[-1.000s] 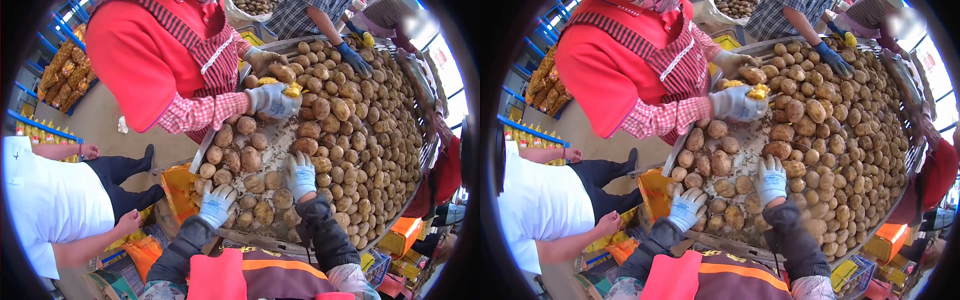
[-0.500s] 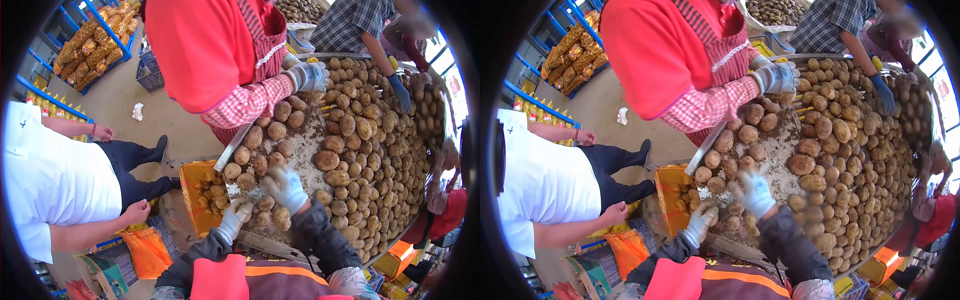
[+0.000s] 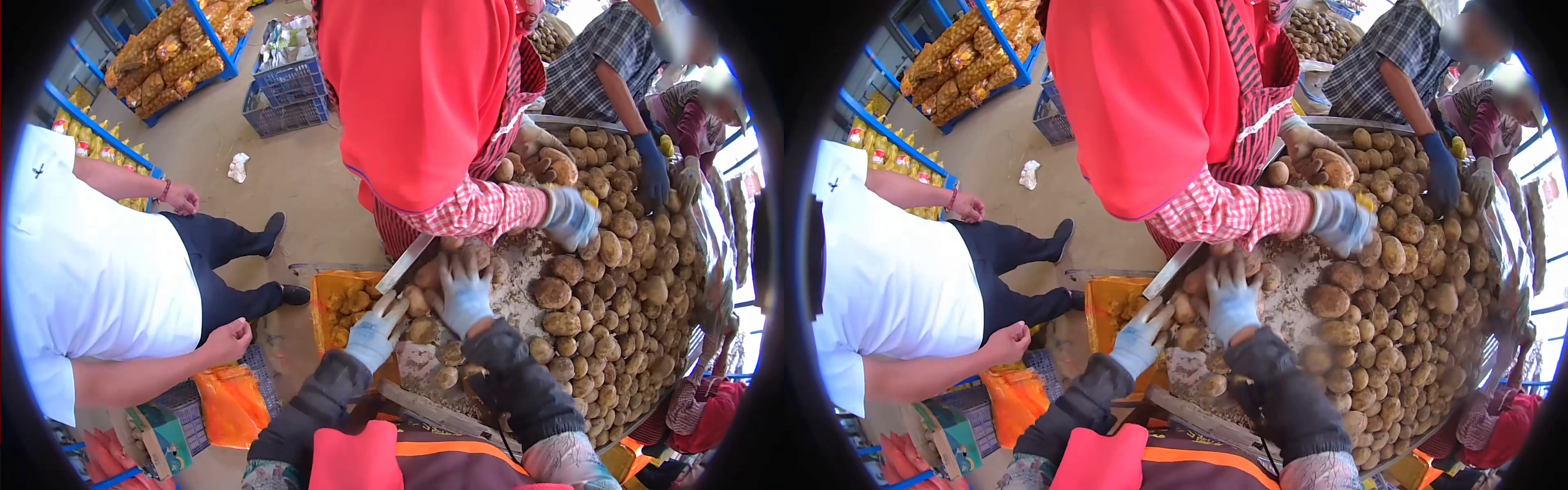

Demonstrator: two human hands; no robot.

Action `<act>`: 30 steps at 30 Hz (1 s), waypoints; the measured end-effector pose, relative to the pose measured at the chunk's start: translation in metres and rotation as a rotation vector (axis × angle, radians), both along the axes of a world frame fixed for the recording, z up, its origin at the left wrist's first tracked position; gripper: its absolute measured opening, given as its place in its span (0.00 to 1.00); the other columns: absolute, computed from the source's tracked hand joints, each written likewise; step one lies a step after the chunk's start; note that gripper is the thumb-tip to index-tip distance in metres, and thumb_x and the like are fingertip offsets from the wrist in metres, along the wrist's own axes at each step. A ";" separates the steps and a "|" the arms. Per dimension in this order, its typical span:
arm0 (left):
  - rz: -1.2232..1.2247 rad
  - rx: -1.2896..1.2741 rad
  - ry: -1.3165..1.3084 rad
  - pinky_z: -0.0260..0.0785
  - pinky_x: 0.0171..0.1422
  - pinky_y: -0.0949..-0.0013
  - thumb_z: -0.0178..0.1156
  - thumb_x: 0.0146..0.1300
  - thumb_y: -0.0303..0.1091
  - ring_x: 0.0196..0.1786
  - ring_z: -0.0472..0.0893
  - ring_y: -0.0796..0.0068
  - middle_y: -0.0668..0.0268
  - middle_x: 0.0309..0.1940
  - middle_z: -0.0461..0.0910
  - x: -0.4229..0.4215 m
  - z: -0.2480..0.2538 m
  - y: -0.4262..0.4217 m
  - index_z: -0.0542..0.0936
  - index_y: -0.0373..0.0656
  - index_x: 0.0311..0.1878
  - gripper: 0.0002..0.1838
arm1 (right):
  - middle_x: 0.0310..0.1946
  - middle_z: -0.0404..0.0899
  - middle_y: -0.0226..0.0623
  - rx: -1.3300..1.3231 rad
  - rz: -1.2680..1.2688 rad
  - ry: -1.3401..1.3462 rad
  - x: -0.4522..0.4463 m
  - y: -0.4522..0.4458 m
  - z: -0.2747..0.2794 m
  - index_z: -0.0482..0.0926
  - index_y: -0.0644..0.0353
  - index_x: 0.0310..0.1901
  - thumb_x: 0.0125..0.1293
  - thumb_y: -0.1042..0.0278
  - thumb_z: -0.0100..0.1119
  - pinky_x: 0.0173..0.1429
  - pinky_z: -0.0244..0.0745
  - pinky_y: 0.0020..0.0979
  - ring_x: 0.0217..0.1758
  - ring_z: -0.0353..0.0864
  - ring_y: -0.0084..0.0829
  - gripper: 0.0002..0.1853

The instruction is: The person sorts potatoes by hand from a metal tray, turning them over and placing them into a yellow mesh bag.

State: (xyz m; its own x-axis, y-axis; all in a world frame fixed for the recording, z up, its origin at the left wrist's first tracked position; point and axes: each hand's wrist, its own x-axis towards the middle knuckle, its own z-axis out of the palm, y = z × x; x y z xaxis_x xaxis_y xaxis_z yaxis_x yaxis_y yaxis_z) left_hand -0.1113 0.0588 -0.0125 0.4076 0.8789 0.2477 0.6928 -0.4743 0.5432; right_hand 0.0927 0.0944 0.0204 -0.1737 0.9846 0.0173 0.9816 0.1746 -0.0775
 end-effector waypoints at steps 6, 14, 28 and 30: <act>-0.103 -0.128 0.451 0.73 0.41 0.56 0.63 0.50 0.34 0.37 0.79 0.52 0.61 0.58 0.69 -0.005 -0.010 0.008 0.61 0.50 0.67 0.38 | 0.47 0.74 0.43 -0.200 0.055 0.078 0.020 -0.050 0.009 0.73 0.57 0.51 0.56 0.49 0.58 0.63 0.54 0.58 0.58 0.67 0.44 0.25; 0.335 -1.057 -1.049 0.75 0.39 0.64 0.57 0.62 0.45 0.34 0.80 0.66 0.58 0.48 0.75 -0.014 -0.029 -0.005 0.67 0.41 0.59 0.26 | 0.49 0.73 0.43 -0.172 -0.057 0.234 0.002 0.046 -0.029 0.72 0.52 0.50 0.57 0.61 0.57 0.54 0.69 0.46 0.53 0.74 0.49 0.18; 0.057 -1.774 -1.470 0.76 0.28 0.65 0.43 0.55 0.76 0.28 0.80 0.67 0.56 0.40 0.79 0.015 0.021 -0.014 0.74 0.41 0.50 0.43 | 0.40 0.76 0.34 -0.515 -0.538 2.369 0.039 -0.078 0.011 0.69 0.56 0.54 0.67 0.43 0.47 0.45 0.74 0.33 0.44 0.75 0.31 0.26; 0.044 -1.755 -1.417 0.77 0.29 0.67 0.43 0.55 0.75 0.29 0.80 0.67 0.57 0.40 0.79 0.032 0.021 -0.020 0.74 0.42 0.51 0.43 | 0.43 0.77 0.36 -0.491 -0.624 2.331 0.037 -0.096 0.012 0.70 0.52 0.57 0.65 0.35 0.45 0.48 0.74 0.40 0.45 0.77 0.38 0.31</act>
State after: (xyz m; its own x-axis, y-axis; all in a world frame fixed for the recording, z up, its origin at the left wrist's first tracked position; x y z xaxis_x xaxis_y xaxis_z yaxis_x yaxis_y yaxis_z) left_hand -0.0790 0.0386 0.0083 0.7063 0.4853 -0.5154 -0.4025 0.8742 0.2716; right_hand 0.1296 -0.0012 0.0323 -0.0392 0.8832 -0.4674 -0.7782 -0.3203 -0.5401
